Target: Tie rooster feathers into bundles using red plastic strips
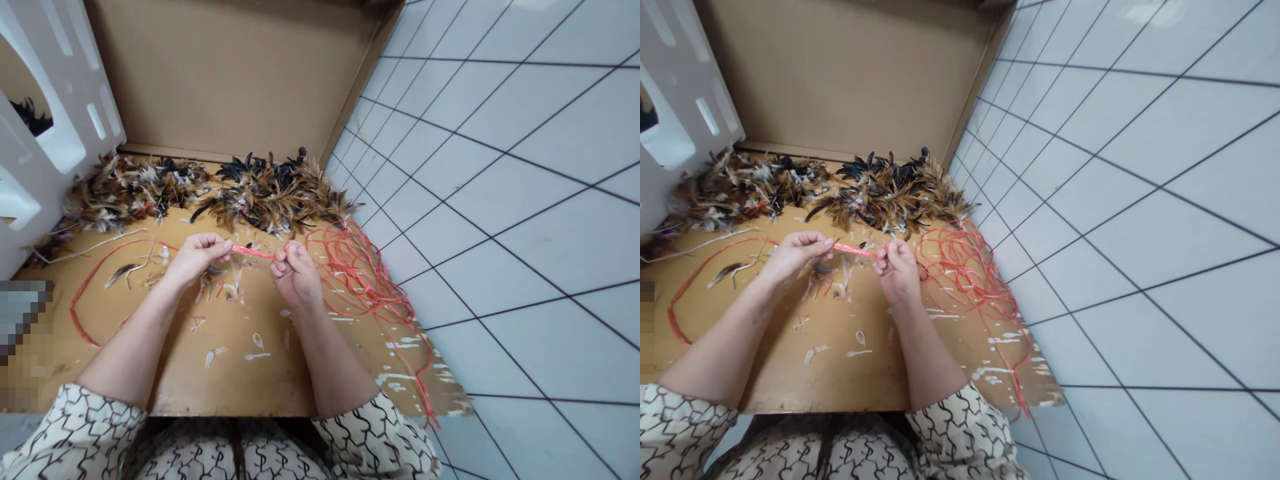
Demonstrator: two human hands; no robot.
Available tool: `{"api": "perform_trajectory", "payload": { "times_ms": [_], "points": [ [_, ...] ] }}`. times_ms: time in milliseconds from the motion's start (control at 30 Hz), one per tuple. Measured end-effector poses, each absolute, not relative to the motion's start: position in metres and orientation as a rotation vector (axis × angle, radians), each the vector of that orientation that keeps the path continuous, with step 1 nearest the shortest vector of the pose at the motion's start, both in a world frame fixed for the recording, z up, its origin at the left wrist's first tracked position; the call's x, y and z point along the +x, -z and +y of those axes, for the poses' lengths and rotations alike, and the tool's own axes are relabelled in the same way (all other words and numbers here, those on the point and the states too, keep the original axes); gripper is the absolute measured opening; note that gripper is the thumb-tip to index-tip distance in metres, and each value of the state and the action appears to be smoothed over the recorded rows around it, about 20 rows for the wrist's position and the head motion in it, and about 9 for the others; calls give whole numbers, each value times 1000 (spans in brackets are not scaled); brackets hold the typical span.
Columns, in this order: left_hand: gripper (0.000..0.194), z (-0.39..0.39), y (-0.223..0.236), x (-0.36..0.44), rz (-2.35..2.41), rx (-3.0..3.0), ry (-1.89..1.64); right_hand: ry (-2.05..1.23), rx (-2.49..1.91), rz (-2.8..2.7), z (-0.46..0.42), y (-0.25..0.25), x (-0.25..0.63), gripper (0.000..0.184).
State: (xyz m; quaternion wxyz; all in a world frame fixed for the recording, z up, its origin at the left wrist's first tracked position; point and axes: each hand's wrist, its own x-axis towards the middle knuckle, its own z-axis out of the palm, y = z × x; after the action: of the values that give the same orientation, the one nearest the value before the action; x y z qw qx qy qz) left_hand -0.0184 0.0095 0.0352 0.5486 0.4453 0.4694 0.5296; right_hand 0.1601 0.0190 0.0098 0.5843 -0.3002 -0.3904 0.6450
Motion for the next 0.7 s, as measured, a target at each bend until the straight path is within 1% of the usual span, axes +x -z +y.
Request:
{"api": "perform_trajectory", "payload": {
  "times_ms": [100,200,400,567,633,700],
  "points": [
    [23,10,-36,-17,1079,947,-1423,-1550,-718,-938,15,-6,151,33],
    [31,9,-37,-16,964,835,-1484,-1616,-746,-994,10,2,138,37],
    [38,3,-39,-8,800,846,-1361,-1772,-796,-1187,1,12,122,36],
    [47,1,-39,1,869,961,-1223,-1810,-895,-1279,1,15,126,31],
    [47,1,-39,3,915,961,-1187,-1766,-956,-1260,4,14,129,28],
    [46,2,-38,3,953,949,-1174,-1611,-1004,-1225,6,11,133,24]
  ]
}}
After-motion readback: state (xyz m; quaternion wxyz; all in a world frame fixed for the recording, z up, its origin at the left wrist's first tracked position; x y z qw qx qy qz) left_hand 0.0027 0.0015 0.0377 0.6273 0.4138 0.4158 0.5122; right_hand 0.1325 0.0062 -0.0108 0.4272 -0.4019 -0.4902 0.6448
